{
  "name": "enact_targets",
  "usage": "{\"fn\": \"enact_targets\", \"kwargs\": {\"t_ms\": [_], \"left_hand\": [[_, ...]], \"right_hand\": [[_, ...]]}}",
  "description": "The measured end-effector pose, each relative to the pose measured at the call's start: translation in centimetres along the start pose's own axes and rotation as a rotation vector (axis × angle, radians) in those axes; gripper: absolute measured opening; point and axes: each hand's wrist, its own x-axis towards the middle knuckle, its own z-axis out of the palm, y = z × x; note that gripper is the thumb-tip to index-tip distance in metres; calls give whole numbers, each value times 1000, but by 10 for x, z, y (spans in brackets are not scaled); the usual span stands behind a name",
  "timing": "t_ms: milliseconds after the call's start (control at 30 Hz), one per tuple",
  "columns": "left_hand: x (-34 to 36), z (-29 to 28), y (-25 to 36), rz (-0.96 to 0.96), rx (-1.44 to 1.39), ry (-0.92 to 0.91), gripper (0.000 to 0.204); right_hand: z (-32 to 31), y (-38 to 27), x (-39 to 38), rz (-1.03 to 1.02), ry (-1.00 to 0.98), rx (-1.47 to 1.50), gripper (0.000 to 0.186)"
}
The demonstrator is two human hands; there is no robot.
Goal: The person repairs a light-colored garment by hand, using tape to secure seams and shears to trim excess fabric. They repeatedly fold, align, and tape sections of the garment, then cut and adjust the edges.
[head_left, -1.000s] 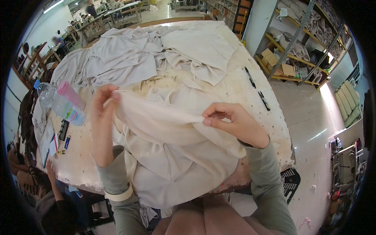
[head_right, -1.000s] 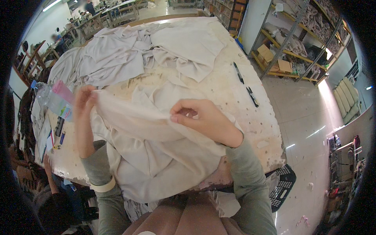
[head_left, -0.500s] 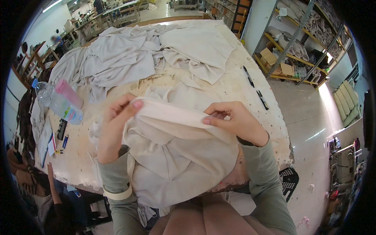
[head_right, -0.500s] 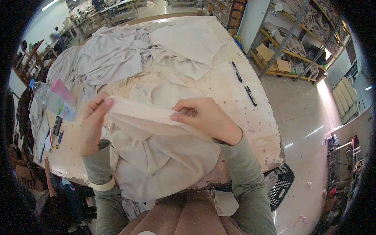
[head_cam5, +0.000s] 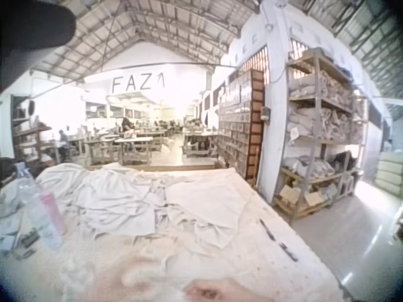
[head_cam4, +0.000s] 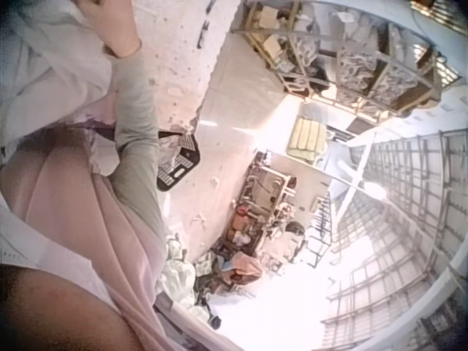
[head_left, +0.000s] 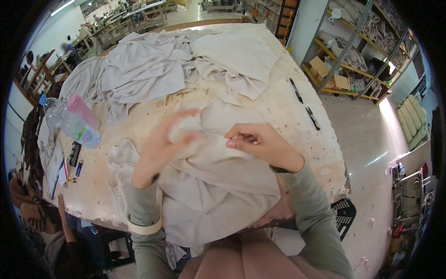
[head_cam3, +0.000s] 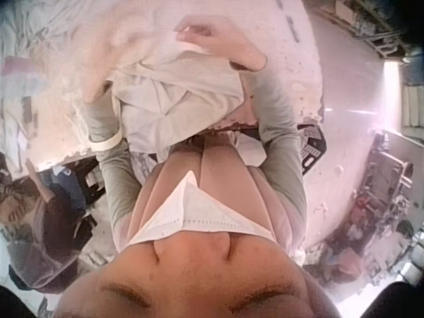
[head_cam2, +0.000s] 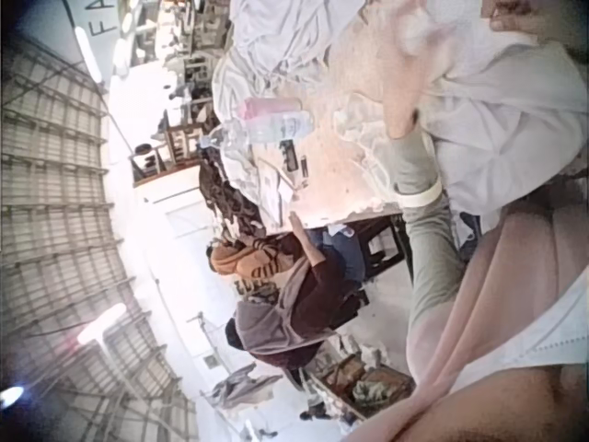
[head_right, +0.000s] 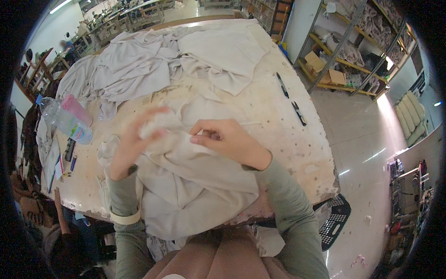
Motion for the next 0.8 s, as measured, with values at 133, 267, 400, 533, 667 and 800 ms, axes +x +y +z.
{"fn": "enact_targets", "kwargs": {"t_ms": [133,267,400,533,667,800], "left_hand": [[-2,15,4,7,-186,-347,16],[-1,-16,1,-226,-429,-123,10],[-5,-46,-2,-253,-475,68,13],[-9,-63,-17,-244,-560,163,14],[-15,-78,-35,-213,-586,261,13],[-21,-96,-31,-171,-699,426,17]], "right_hand": [[1,0,0,-40,-14,81,21],[-19,-4,-6,-24,-16,16,22],[-34,-4,-8,20,-14,6,23],[-42,2,-3,59,-22,20,21],[-54,20,4,73,-31,30,22],[-64,53,16,-22,-57,-73,28]]}}
